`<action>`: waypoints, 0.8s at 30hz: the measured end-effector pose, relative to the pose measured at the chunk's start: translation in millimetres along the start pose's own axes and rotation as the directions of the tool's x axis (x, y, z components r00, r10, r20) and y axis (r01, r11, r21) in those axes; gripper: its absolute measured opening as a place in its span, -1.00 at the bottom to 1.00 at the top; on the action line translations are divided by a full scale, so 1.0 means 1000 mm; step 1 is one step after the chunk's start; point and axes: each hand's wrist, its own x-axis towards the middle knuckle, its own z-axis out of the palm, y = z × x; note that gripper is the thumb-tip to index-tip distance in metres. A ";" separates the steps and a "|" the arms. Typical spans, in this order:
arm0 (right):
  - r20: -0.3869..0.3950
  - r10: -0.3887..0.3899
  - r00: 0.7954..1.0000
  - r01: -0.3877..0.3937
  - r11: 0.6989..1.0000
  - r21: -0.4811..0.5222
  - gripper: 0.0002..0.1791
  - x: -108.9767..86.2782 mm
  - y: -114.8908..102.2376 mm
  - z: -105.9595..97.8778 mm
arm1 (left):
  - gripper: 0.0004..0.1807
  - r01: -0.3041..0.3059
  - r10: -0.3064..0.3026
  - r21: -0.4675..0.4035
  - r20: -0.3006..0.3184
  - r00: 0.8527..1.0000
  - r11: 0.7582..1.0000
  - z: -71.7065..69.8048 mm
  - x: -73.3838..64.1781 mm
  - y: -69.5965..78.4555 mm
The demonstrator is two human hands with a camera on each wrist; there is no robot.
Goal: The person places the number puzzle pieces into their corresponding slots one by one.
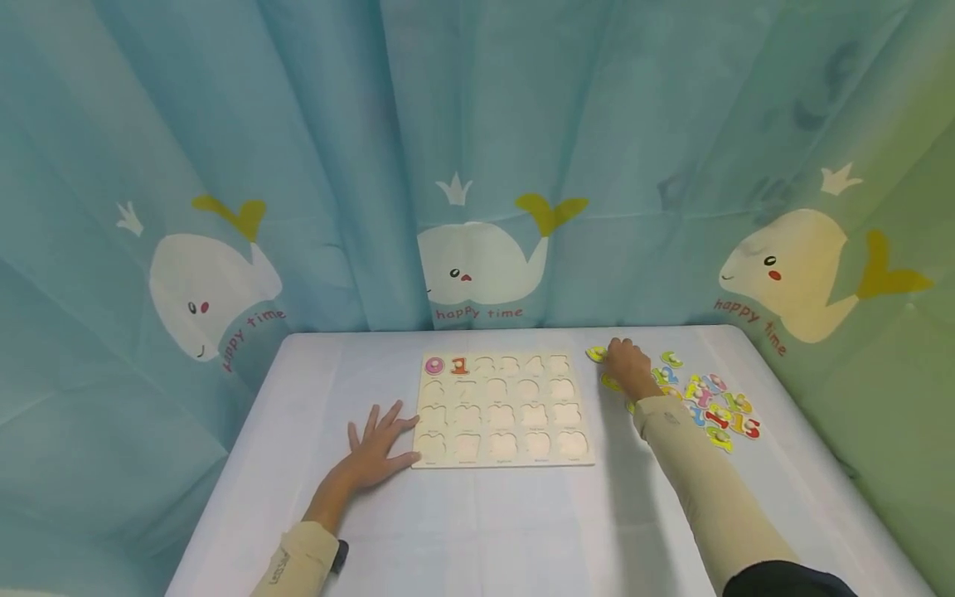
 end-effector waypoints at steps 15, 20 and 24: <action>-0.104 -0.124 0.987 0.130 0.990 0.055 -0.84 -0.007 0.024 0.005 | -0.32 -0.013 0.013 0.016 0.021 1.000 1.000 -0.009 0.001 0.002; -0.126 -0.136 0.983 0.148 0.984 0.096 -0.81 -0.007 0.018 0.000 | -0.32 -0.020 0.020 0.024 0.002 1.000 0.999 -0.006 0.001 0.000; -0.128 -0.164 0.978 0.178 0.978 0.105 -0.81 -0.003 0.008 -0.003 | -0.32 -0.013 0.013 0.004 0.006 1.000 1.000 -0.004 -0.001 0.001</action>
